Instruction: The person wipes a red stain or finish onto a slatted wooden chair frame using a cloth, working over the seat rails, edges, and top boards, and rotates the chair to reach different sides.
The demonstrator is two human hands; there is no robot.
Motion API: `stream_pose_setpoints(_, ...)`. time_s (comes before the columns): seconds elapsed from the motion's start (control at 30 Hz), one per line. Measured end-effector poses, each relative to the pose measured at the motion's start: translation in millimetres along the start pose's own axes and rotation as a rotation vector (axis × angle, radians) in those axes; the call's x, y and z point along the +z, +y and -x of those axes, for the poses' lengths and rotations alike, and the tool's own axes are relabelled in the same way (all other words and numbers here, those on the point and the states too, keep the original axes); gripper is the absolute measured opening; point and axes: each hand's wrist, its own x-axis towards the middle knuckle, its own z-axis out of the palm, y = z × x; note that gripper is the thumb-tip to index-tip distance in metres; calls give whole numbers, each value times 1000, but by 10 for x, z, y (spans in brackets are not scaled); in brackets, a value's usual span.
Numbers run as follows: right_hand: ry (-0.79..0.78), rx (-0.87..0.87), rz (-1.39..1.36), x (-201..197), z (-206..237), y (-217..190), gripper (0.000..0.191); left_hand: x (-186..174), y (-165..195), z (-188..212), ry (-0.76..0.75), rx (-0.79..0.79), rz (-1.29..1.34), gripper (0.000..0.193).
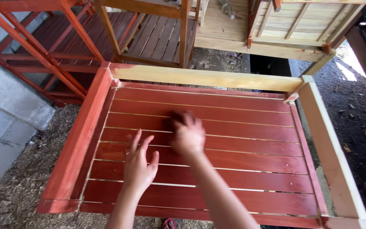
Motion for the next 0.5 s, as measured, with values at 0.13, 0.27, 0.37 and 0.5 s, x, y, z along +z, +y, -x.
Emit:
stream_pose_setpoints(0.13, 178, 273, 3, -529, 324, 1740, 57, 312, 283, -43, -36, -64, 58, 59)
stream_pose_setpoints(0.27, 495, 441, -64, -764, 515, 3070, 42, 488, 436, -131, -52, -107, 49, 65)
stream_pose_setpoints(0.37, 594, 432, 121, -543, 422, 3315, 48, 522, 412, -165, -31, -123, 39, 67)
stream_pose_setpoints(0.5, 531, 447, 252, -467, 243, 3151, 47, 445, 189, -188, -39, -165, 58, 68)
